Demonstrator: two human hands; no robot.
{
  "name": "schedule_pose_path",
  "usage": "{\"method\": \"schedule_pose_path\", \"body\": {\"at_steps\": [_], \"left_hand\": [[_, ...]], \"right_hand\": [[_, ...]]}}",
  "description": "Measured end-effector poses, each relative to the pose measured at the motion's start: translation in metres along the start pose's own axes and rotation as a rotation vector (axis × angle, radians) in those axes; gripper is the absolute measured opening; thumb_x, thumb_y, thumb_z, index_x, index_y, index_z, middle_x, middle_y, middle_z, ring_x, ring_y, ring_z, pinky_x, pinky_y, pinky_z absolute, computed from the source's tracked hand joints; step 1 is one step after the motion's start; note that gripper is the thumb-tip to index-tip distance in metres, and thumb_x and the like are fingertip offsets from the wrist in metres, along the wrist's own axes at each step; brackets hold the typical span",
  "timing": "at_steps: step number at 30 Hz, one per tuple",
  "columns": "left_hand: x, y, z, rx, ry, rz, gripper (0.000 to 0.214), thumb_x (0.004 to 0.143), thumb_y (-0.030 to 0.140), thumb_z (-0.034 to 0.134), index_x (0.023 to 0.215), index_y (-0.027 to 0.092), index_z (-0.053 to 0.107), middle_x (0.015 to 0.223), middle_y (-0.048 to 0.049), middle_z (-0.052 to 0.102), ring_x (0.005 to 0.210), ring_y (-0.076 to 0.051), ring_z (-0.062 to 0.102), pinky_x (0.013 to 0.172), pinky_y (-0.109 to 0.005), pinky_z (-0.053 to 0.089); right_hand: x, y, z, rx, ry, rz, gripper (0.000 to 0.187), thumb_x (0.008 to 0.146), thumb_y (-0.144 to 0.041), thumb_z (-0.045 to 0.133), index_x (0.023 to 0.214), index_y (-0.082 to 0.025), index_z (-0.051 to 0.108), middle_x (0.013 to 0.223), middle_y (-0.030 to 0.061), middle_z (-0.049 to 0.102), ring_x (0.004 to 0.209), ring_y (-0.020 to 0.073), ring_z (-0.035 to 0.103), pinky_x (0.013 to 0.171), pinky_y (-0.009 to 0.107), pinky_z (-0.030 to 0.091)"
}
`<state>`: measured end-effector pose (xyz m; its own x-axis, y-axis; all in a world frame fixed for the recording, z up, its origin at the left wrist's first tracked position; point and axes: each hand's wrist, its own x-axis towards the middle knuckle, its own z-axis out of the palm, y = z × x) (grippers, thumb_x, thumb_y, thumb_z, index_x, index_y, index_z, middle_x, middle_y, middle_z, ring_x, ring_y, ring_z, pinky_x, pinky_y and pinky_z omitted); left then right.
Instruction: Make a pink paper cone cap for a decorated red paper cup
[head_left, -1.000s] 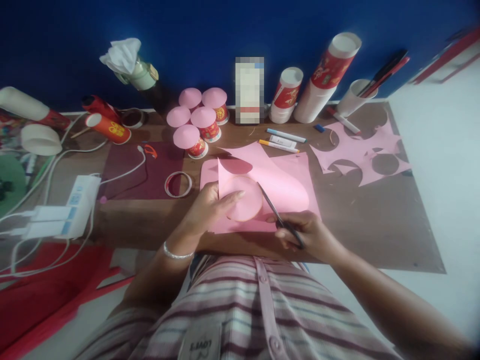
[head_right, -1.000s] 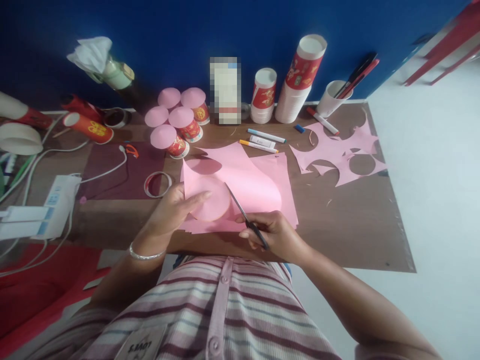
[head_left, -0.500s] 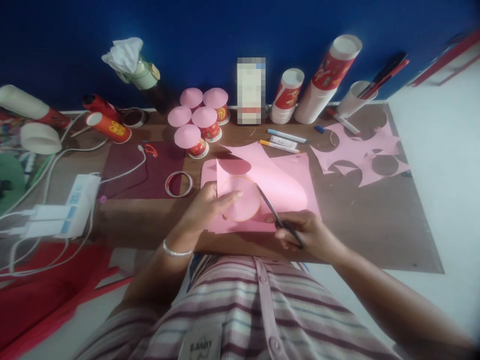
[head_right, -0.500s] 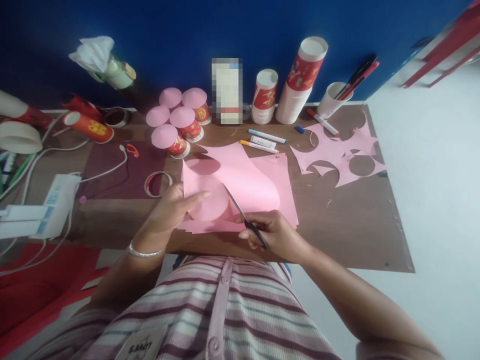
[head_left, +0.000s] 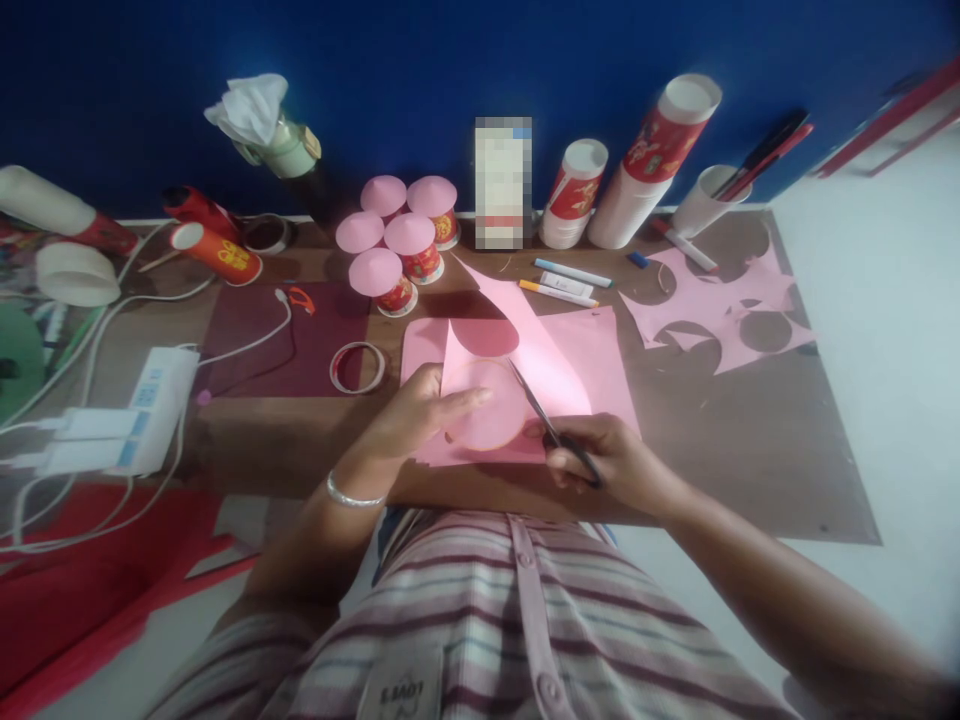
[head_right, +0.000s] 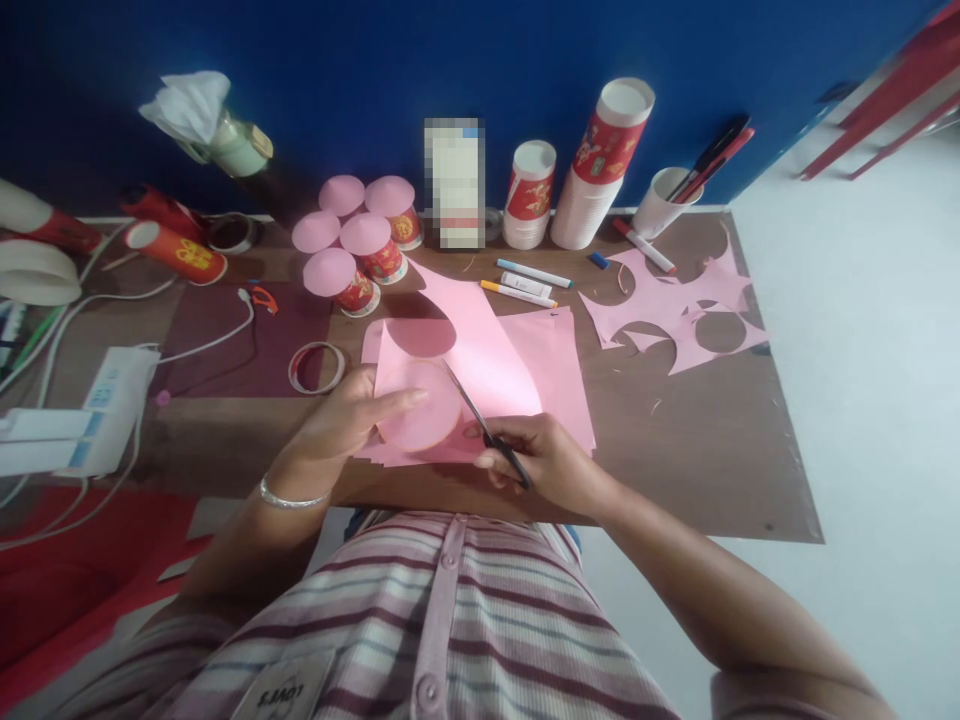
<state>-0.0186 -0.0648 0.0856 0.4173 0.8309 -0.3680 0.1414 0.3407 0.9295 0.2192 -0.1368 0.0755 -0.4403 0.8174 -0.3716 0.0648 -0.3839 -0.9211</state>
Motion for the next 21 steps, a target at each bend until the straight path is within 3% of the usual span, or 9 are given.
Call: {"method": "schedule_pose_path", "body": {"at_steps": [8,21], "left_hand": [[0.002,-0.012,-0.009,0.035,0.007,-0.05,0.032,0.078,0.04,0.081,0.074,0.012,0.064,0.065,0.0002,0.056,0.06,-0.009,0.048,0.052,-0.021,0.037],[0.004,-0.005,-0.01,0.055,-0.024,-0.003,0.035,0.078,0.039,0.08,0.065,0.014,0.059,0.058,0.0028,0.051,0.054,-0.007,0.044,0.049,-0.021,0.033]], "right_hand": [[0.004,0.003,-0.001,-0.007,-0.018,-0.027,0.043,0.088,-0.052,0.071,0.068,-0.015,0.059,0.058,-0.0017,0.052,0.053,0.0084,0.045,0.05,0.024,0.038],[0.006,0.003,-0.004,-0.023,-0.006,-0.026,0.04,0.088,-0.051,0.07,0.074,-0.015,0.062,0.058,-0.0019,0.052,0.054,0.0089,0.045,0.051,0.025,0.039]]}}
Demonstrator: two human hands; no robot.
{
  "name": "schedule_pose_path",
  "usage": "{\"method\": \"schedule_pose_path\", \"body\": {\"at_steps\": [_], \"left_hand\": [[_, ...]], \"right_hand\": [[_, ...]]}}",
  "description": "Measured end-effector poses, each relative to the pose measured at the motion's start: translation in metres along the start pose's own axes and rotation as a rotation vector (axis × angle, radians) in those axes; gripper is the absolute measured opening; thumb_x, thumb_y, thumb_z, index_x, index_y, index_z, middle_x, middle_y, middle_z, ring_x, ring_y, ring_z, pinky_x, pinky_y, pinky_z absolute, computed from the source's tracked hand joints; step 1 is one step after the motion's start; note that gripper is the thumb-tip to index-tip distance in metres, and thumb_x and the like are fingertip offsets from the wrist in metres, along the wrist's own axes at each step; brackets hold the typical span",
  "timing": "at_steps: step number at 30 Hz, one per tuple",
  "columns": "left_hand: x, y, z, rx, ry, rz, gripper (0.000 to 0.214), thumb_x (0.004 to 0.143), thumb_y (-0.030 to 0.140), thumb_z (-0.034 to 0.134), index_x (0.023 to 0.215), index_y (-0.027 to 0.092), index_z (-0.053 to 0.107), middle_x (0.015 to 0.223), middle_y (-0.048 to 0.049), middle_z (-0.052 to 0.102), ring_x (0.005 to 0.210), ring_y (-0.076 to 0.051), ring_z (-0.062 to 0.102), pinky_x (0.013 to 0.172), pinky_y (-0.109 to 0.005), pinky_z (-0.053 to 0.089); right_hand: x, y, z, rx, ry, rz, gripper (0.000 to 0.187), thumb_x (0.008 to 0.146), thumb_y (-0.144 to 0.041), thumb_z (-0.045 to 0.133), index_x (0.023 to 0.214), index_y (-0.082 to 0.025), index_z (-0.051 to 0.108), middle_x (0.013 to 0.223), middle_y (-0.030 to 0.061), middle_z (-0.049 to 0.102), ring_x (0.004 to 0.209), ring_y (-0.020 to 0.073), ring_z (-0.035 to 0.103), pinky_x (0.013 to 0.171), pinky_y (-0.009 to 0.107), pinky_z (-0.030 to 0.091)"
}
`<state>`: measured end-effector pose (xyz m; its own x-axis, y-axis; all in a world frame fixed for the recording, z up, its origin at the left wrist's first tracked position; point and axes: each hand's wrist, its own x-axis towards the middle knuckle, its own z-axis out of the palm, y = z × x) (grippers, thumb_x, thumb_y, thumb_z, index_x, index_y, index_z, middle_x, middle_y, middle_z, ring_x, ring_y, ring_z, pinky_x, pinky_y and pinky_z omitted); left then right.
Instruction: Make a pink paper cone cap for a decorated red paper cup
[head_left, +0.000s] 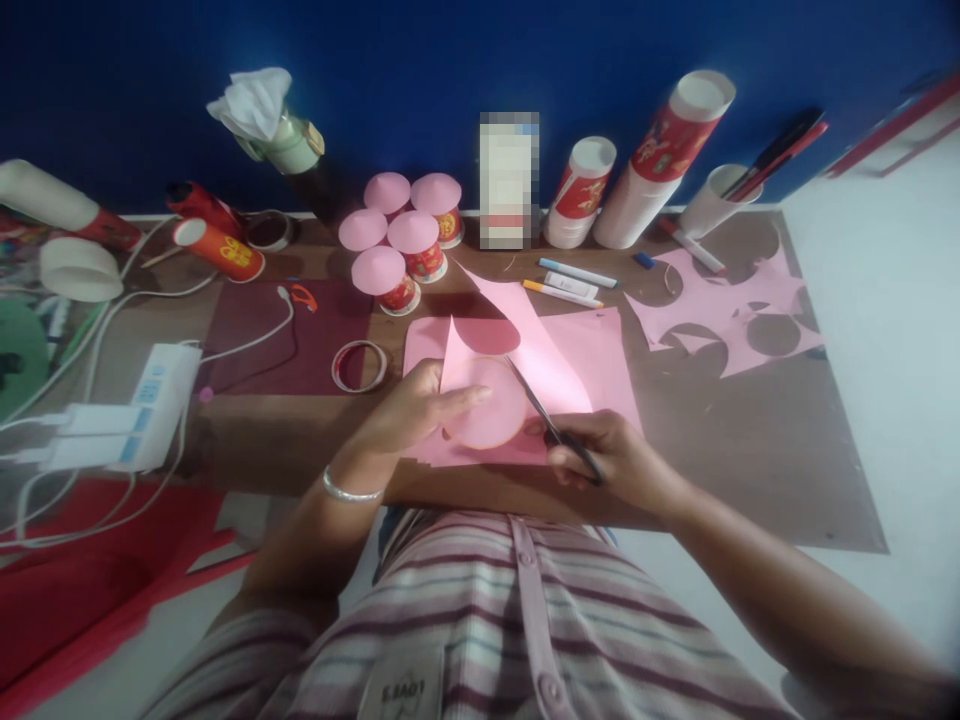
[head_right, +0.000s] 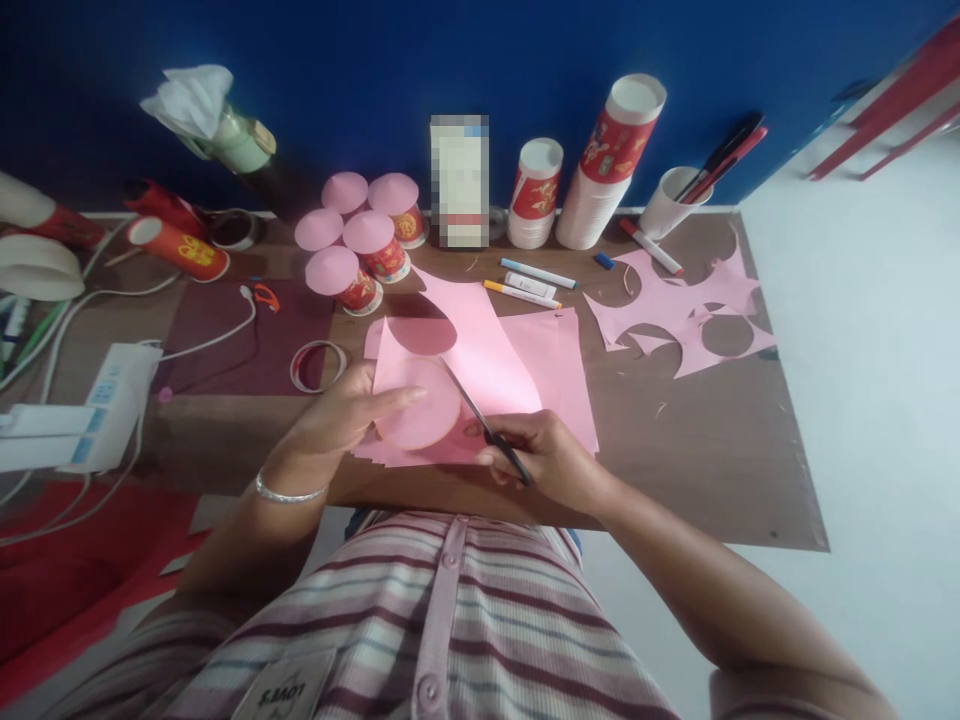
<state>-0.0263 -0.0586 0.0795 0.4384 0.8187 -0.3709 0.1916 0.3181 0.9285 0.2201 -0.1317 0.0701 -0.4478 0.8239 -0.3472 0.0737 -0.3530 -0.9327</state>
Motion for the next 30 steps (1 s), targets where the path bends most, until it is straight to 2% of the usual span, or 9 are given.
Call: {"method": "schedule_pose_path", "body": {"at_steps": [5,9,14,21,28,30], "left_hand": [[0.0017,-0.0007,-0.0021,0.015,-0.014,0.01,0.037,0.079,0.04,0.079,0.064,0.014,0.057,0.056,0.0031,0.048,0.052,-0.007,0.042,0.045,-0.02,0.029],[0.0027,-0.004,-0.0049,0.045,-0.01,-0.008,0.038,0.079,0.04,0.079,0.063,0.014,0.057,0.056,0.0028,0.048,0.051,-0.007,0.042,0.044,-0.02,0.029],[0.0021,-0.0066,-0.0072,0.033,0.015,-0.026,0.034,0.077,0.042,0.08,0.068,0.014,0.063,0.056,0.0013,0.054,0.052,-0.01,0.049,0.046,-0.021,0.036],[0.0029,-0.0067,-0.0083,-0.005,-0.006,-0.004,0.033,0.073,0.042,0.083,0.073,0.013,0.068,0.059,-0.001,0.061,0.06,-0.015,0.059,0.054,-0.025,0.047],[0.0024,-0.0012,-0.0051,-0.011,-0.008,0.0,0.03,0.075,0.038,0.082,0.071,0.013,0.066,0.061,0.0002,0.06,0.056,-0.011,0.052,0.05,-0.021,0.041],[0.0022,0.001,-0.0042,-0.014,-0.019,0.01,0.029,0.076,0.036,0.081,0.07,0.012,0.065,0.06,0.0016,0.057,0.055,-0.008,0.048,0.049,-0.02,0.038]], "right_hand": [[-0.0002,0.0029,-0.0005,-0.026,0.004,-0.01,0.042,0.089,-0.054,0.069,0.079,-0.014,0.065,0.057,-0.0021,0.052,0.052,0.0085,0.046,0.05,0.025,0.039],[-0.0004,0.004,-0.0007,-0.028,0.011,-0.018,0.041,0.09,-0.053,0.067,0.073,-0.015,0.061,0.057,-0.0027,0.051,0.052,0.008,0.044,0.05,0.025,0.038],[-0.0009,0.0011,-0.0012,-0.039,0.002,-0.017,0.038,0.09,-0.049,0.067,0.075,-0.015,0.062,0.057,-0.0029,0.05,0.053,0.0083,0.043,0.051,0.025,0.037],[-0.0025,-0.0008,-0.0018,-0.058,0.011,-0.011,0.047,0.09,-0.059,0.065,0.078,-0.014,0.065,0.058,-0.0021,0.049,0.053,0.009,0.042,0.05,0.025,0.037],[-0.0025,0.0006,-0.0029,-0.065,0.002,-0.034,0.047,0.091,-0.057,0.066,0.071,-0.014,0.062,0.057,-0.0024,0.049,0.051,0.0079,0.043,0.049,0.024,0.038],[-0.003,0.0007,-0.0023,-0.056,0.014,-0.029,0.045,0.09,-0.056,0.067,0.077,-0.013,0.066,0.056,-0.0031,0.048,0.051,0.0076,0.042,0.048,0.024,0.037]]}}
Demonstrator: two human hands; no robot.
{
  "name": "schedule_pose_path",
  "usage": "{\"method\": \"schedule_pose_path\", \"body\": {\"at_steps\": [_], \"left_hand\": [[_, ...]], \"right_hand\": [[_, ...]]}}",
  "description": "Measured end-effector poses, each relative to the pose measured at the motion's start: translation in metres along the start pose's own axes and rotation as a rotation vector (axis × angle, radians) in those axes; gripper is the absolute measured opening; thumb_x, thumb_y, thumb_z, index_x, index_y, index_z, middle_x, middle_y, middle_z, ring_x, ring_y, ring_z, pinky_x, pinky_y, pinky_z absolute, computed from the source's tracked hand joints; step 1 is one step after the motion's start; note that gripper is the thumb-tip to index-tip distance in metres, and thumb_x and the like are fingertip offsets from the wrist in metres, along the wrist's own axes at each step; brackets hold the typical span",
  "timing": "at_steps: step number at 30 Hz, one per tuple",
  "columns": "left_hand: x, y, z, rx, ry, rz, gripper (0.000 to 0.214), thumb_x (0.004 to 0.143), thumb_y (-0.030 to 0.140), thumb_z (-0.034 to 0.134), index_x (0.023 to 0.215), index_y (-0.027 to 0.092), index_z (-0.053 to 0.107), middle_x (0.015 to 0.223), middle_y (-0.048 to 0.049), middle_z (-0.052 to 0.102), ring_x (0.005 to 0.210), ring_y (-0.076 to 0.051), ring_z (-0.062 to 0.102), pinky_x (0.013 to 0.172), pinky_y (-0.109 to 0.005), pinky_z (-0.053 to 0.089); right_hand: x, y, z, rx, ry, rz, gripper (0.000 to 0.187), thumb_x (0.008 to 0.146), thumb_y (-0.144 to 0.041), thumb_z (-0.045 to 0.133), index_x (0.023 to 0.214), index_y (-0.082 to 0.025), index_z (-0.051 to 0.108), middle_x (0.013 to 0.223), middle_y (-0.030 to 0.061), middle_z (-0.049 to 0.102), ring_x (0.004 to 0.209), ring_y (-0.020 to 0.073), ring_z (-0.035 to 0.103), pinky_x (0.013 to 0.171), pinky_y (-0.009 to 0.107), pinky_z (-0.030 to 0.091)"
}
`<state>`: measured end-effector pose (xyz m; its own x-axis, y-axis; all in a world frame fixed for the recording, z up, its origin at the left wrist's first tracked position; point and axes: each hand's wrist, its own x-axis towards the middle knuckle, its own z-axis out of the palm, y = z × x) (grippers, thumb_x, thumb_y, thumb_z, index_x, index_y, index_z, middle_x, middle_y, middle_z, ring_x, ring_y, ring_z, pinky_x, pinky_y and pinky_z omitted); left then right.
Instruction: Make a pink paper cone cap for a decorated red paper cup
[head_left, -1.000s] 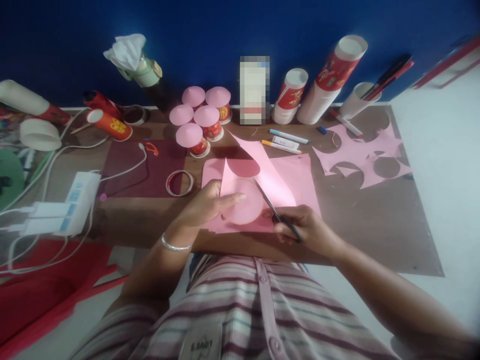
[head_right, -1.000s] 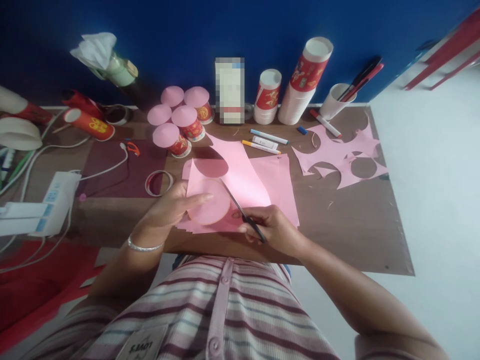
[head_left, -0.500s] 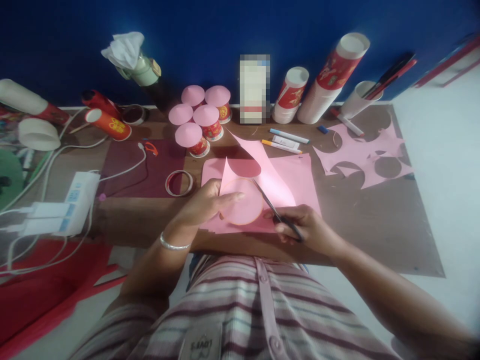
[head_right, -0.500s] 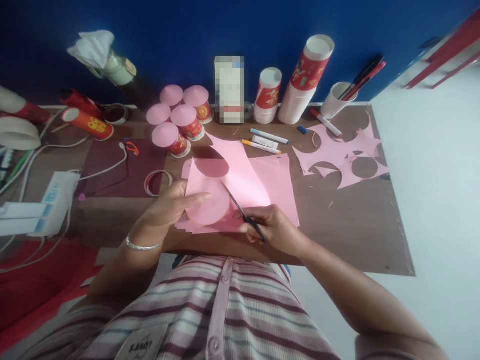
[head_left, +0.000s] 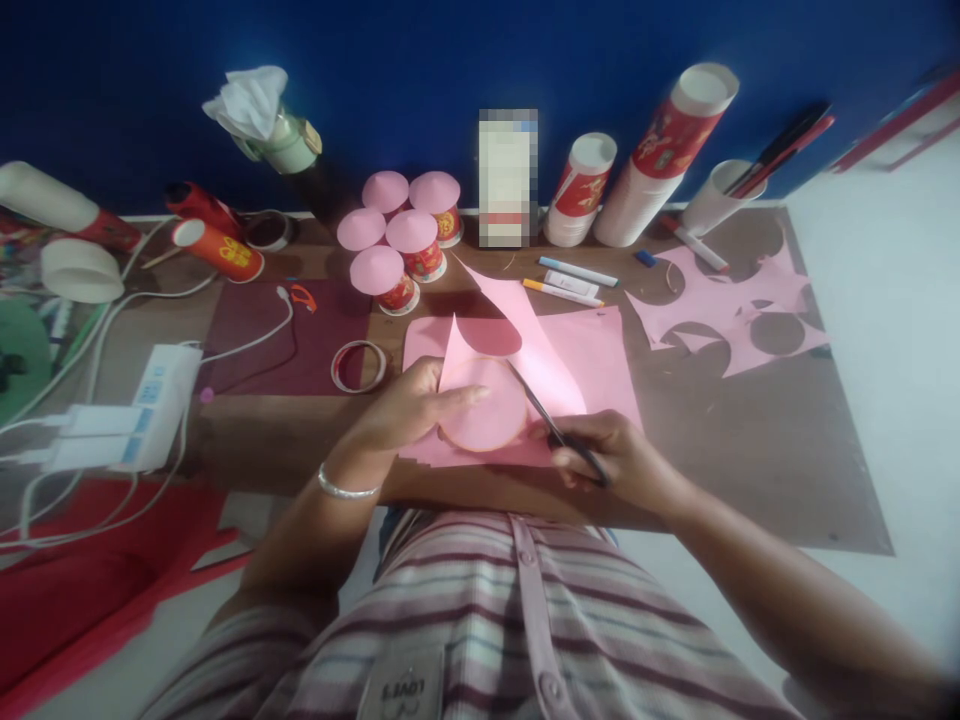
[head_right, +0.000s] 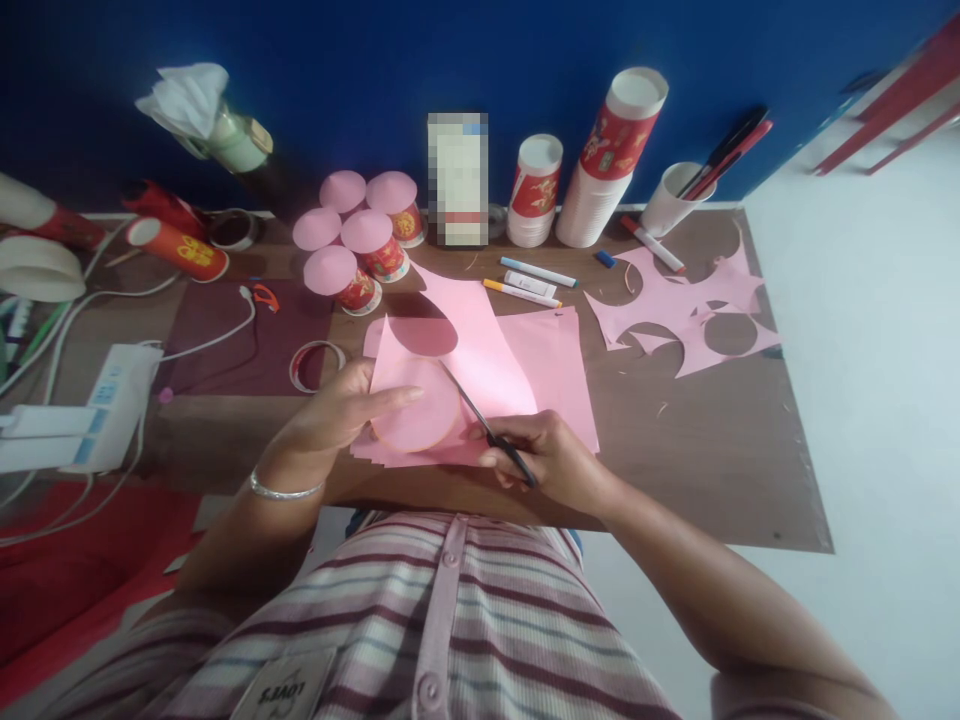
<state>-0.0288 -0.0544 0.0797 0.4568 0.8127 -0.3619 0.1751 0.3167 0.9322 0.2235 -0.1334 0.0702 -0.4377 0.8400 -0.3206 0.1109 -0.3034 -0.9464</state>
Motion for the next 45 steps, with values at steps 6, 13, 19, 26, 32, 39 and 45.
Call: {"method": "schedule_pose_path", "body": {"at_steps": [6,13,19,26,32,39,45], "left_hand": [[-0.0002,0.0038,0.0007,-0.017,-0.019,-0.004,0.029,0.077,0.036,0.082,0.069,0.013,0.066,0.063,0.0001,0.062,0.058,-0.009,0.052,0.054,-0.02,0.043],[0.0004,0.0,-0.0012,-0.052,-0.025,-0.046,0.029,0.073,0.034,0.084,0.09,0.011,0.076,0.081,-0.0061,0.076,0.073,-0.016,0.067,0.064,-0.023,0.053],[0.0007,0.0017,-0.0027,-0.071,-0.07,-0.038,0.027,0.077,0.032,0.081,0.092,0.011,0.078,0.083,-0.0071,0.077,0.074,-0.016,0.067,0.067,-0.022,0.053],[-0.0012,0.0023,-0.0004,-0.09,-0.046,-0.042,0.028,0.076,0.035,0.082,0.09,0.011,0.077,0.078,-0.0064,0.075,0.07,-0.016,0.066,0.061,-0.021,0.052],[-0.0006,0.0021,-0.0011,-0.076,-0.049,-0.035,0.028,0.075,0.035,0.082,0.091,0.011,0.078,0.078,-0.0062,0.075,0.071,-0.016,0.066,0.062,-0.022,0.053],[-0.0001,0.0044,-0.0015,-0.053,-0.034,-0.029,0.024,0.074,0.034,0.082,0.08,0.011,0.075,0.071,-0.0035,0.071,0.063,-0.012,0.06,0.058,-0.02,0.049],[0.0009,0.0009,-0.0044,0.003,0.004,-0.039,0.028,0.074,0.036,0.082,0.084,0.011,0.075,0.074,-0.0039,0.071,0.064,-0.013,0.06,0.058,-0.021,0.049]], "right_hand": [[-0.0013,0.0025,0.0004,0.038,0.009,0.052,0.045,0.089,-0.052,0.07,0.104,-0.009,0.073,0.057,-0.0036,0.049,0.051,0.0078,0.041,0.048,0.024,0.038],[-0.0007,0.0073,-0.0029,0.043,-0.003,0.052,0.046,0.088,-0.053,0.071,0.105,-0.01,0.074,0.057,-0.0019,0.052,0.052,0.0085,0.045,0.048,0.024,0.039],[-0.0011,0.0067,-0.0028,0.04,-0.001,0.05,0.046,0.088,-0.053,0.071,0.104,-0.01,0.075,0.056,-0.0021,0.053,0.05,0.0085,0.045,0.047,0.024,0.04],[-0.0012,0.0056,0.0007,0.103,-0.005,0.072,0.045,0.085,-0.056,0.073,0.085,-0.011,0.073,0.053,-0.0025,0.051,0.048,0.0077,0.042,0.044,0.024,0.038],[-0.0014,0.0072,0.0008,0.125,-0.011,0.073,0.04,0.087,-0.052,0.073,0.077,-0.013,0.07,0.052,-0.0025,0.052,0.047,0.0068,0.042,0.044,0.022,0.038],[-0.0017,0.0063,-0.0008,0.105,-0.026,0.06,0.042,0.088,-0.051,0.072,0.069,-0.014,0.067,0.052,-0.0018,0.052,0.047,0.0067,0.043,0.044,0.022,0.039],[-0.0032,0.0082,-0.001,0.093,-0.008,0.054,0.044,0.086,-0.055,0.073,0.084,-0.012,0.073,0.053,-0.0022,0.052,0.048,0.0075,0.044,0.044,0.023,0.039]]}}
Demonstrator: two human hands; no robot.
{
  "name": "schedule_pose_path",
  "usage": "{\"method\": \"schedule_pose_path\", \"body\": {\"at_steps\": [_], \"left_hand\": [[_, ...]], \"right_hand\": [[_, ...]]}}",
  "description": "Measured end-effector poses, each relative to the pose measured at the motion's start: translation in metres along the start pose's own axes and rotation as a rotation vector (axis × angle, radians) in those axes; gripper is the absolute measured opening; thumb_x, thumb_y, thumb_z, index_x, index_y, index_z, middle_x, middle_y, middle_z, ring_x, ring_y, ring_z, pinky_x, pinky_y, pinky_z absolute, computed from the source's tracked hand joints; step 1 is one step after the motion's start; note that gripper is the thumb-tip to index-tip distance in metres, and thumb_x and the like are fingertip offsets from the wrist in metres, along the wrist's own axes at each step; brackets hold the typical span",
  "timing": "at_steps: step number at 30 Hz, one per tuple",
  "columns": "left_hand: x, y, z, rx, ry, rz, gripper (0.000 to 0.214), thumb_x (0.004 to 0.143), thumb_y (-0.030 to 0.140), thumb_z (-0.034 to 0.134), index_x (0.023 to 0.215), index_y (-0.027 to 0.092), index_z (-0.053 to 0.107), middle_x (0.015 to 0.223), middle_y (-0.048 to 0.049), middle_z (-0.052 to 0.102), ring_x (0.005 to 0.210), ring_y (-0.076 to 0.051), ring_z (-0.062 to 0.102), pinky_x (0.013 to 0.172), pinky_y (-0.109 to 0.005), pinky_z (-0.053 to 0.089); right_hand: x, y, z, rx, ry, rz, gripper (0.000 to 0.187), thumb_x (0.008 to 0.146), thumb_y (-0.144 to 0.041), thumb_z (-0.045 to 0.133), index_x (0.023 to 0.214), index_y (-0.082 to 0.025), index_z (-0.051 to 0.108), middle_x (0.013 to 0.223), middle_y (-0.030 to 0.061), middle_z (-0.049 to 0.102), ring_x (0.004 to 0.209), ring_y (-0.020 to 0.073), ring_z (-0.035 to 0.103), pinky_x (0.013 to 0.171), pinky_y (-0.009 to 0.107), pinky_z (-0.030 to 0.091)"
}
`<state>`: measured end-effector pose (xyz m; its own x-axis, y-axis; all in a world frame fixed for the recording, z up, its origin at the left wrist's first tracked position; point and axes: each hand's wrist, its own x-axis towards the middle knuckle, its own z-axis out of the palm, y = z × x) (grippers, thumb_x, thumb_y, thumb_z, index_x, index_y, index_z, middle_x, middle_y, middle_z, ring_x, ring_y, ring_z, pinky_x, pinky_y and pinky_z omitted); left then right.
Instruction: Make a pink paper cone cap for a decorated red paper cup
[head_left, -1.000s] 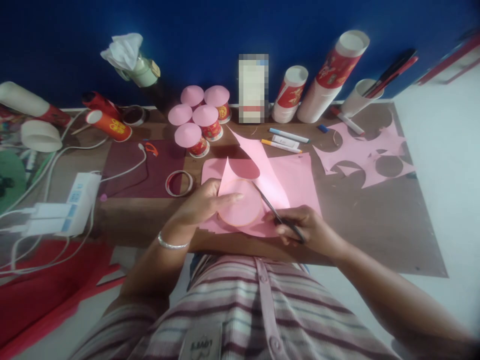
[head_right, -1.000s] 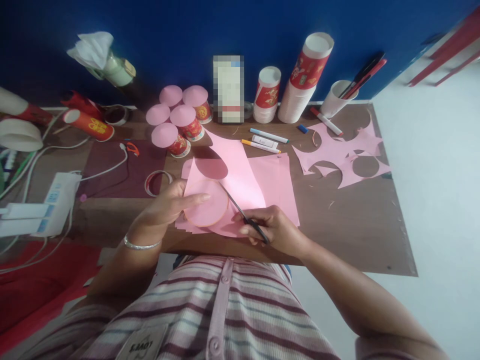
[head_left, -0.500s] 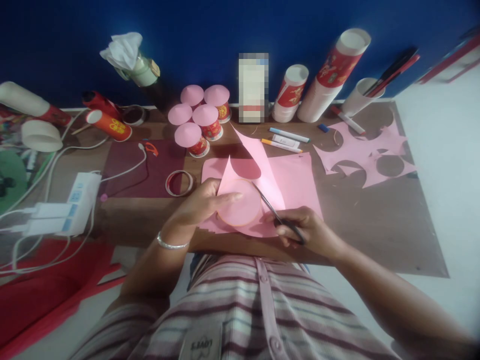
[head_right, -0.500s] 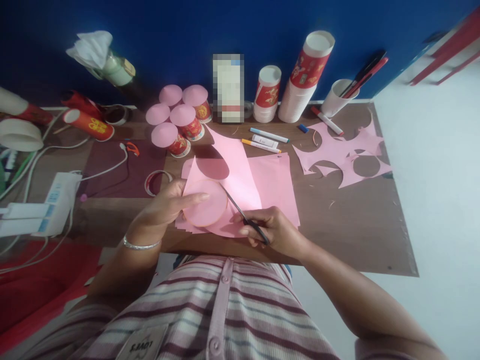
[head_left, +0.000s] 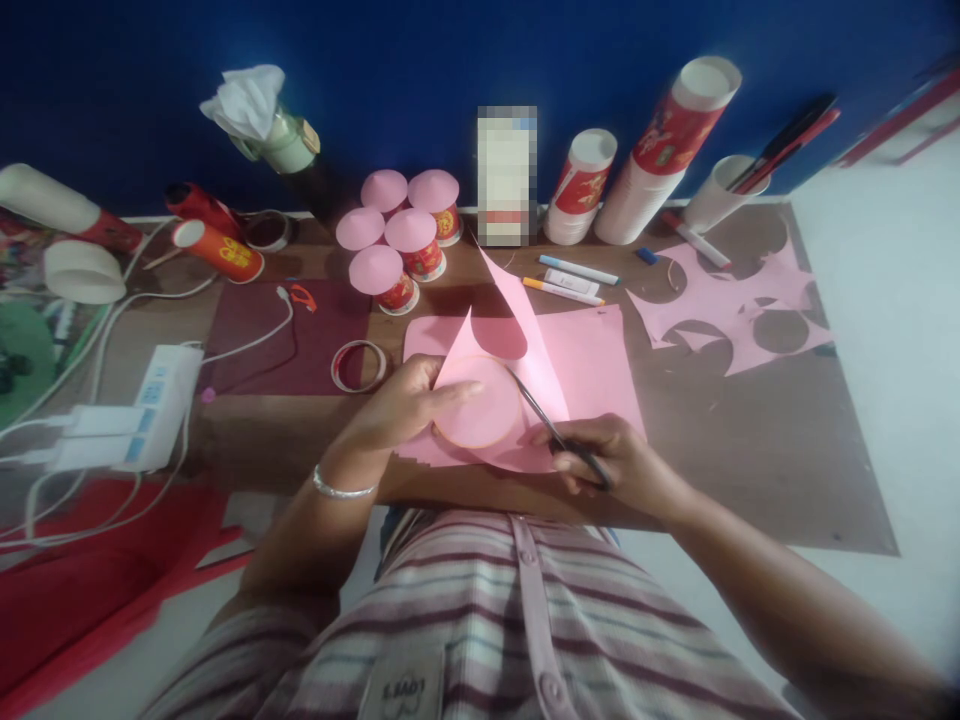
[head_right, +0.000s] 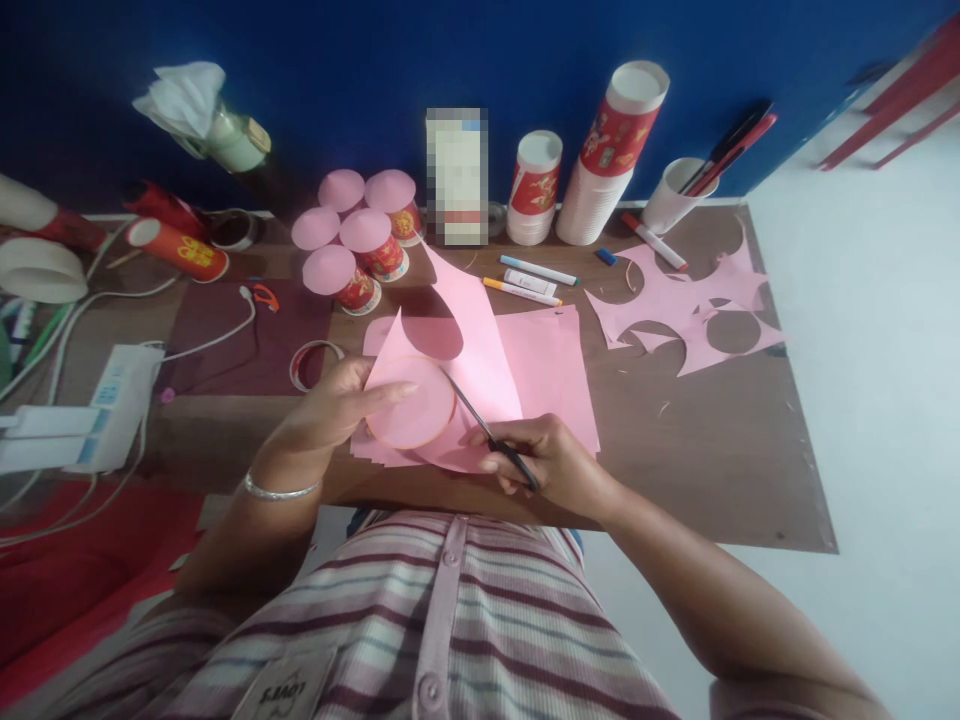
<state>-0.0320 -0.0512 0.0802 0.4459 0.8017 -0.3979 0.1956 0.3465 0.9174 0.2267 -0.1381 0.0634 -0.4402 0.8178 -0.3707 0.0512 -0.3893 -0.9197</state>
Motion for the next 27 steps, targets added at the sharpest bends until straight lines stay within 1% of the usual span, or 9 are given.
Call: {"method": "schedule_pose_path", "body": {"at_steps": [3,5,13,17,19,27], "left_hand": [[-0.0007,-0.0009,-0.0002,0.035,0.011,0.015,0.031,0.075,0.039,0.08,0.085,0.01,0.076,0.072,-0.0043,0.07,0.064,-0.013,0.059,0.057,-0.021,0.048],[-0.0012,-0.0007,-0.0003,0.046,0.007,0.018,0.031,0.076,0.04,0.079,0.085,0.01,0.076,0.073,-0.0047,0.07,0.064,-0.013,0.059,0.056,-0.021,0.048],[-0.0022,0.002,0.0,0.002,-0.004,0.014,0.023,0.073,0.032,0.082,0.074,0.012,0.072,0.074,-0.0038,0.071,0.064,-0.012,0.059,0.057,-0.02,0.048],[-0.0027,0.0012,0.0001,0.006,0.012,0.016,0.025,0.075,0.034,0.082,0.081,0.012,0.075,0.076,-0.004,0.072,0.065,-0.013,0.061,0.059,-0.02,0.049],[-0.003,0.0013,0.0002,0.016,0.027,0.022,0.027,0.076,0.037,0.081,0.084,0.011,0.076,0.076,-0.0041,0.072,0.065,-0.012,0.061,0.059,-0.02,0.049],[-0.0038,0.003,-0.0003,0.122,0.04,0.049,0.032,0.078,0.043,0.079,0.077,0.011,0.073,0.066,-0.0018,0.066,0.057,-0.01,0.055,0.05,-0.018,0.042]], "right_hand": [[0.0002,-0.0004,0.0004,-0.003,0.005,0.006,0.048,0.085,-0.058,0.073,0.091,-0.01,0.074,0.054,-0.0021,0.052,0.048,0.0078,0.043,0.044,0.023,0.039],[0.0005,-0.0008,0.0006,0.001,0.0,0.005,0.049,0.085,-0.058,0.073,0.092,-0.01,0.075,0.053,-0.0022,0.052,0.048,0.0076,0.043,0.043,0.023,0.039],[-0.0018,0.0003,0.0019,0.003,-0.005,-0.004,0.044,0.088,-0.054,0.072,0.094,-0.011,0.075,0.053,-0.0028,0.052,0.047,0.0073,0.042,0.044,0.023,0.037],[-0.0031,0.0006,0.0024,0.003,-0.001,-0.013,0.046,0.088,-0.052,0.072,0.105,-0.009,0.075,0.053,-0.0034,0.052,0.047,0.0072,0.042,0.045,0.023,0.037],[-0.0034,0.0004,0.0024,0.005,-0.001,-0.006,0.047,0.088,-0.053,0.072,0.106,-0.009,0.075,0.053,-0.0035,0.052,0.047,0.0073,0.042,0.045,0.023,0.037],[-0.0019,0.0044,0.0051,0.017,0.028,0.015,0.055,0.085,-0.054,0.074,0.116,-0.009,0.074,0.057,-0.0033,0.05,0.052,0.0094,0.046,0.05,0.025,0.042]]}}
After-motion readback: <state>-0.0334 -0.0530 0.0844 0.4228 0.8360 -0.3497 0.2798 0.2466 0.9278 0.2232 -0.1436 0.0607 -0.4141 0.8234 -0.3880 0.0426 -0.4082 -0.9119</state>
